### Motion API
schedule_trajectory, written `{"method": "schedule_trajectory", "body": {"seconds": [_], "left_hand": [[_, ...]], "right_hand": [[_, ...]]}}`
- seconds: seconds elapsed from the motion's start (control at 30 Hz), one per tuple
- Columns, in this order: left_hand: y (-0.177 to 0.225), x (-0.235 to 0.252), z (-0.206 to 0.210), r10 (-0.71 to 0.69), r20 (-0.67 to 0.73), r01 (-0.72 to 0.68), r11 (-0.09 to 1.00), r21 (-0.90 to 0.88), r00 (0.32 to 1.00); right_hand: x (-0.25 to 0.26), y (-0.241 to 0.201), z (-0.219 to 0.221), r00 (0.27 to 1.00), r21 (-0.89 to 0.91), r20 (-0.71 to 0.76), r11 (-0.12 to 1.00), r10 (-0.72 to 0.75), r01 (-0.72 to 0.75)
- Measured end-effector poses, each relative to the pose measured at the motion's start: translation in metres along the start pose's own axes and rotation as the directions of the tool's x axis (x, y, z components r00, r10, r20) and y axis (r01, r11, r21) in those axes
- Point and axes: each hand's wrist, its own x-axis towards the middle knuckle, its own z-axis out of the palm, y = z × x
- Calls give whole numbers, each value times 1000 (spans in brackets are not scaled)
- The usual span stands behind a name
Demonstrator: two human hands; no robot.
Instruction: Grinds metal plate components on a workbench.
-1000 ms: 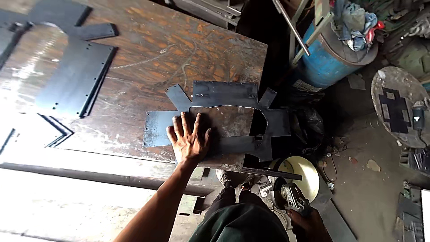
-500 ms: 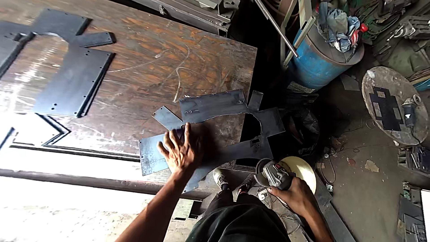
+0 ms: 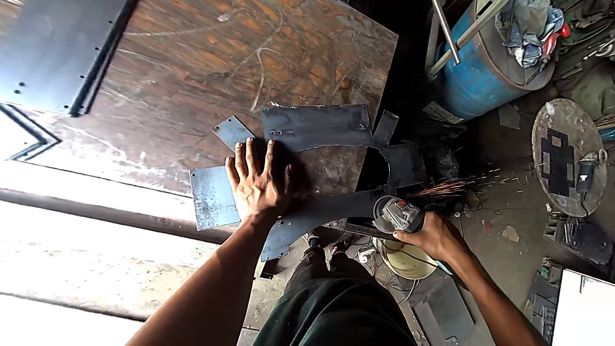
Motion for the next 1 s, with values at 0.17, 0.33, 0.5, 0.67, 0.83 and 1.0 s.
{"method": "schedule_trajectory", "body": {"seconds": [0.17, 0.33, 0.5, 0.67, 0.83, 1.0], "left_hand": [[-2, 4, 2, 17, 18, -16, 1000, -11, 1000], [-4, 1, 2, 18, 16, -18, 1000, -4, 1000], [-2, 1, 3, 14, 3, -14, 1000, 10, 1000], [-2, 0, 0, 22, -3, -22, 1000, -5, 1000], [-7, 2, 7, 21, -35, -21, 1000, -2, 999], [-6, 1, 9, 27, -34, -26, 999, 18, 999]], "right_hand": [[-2, -7, -7, 997, -137, 65, 989, -44, 52], [3, -9, -12, 1000, -48, 5, 999, -14, 15], [2, -11, -15, 992, -66, 110, 995, -62, 69], [14, -19, -7, 983, 103, -185, 994, -4, 23], [-18, 17, 32, 999, 251, -21, 967, -35, 39], [-71, 71, 133, 995, 688, -99, 723, 7, 64]]}}
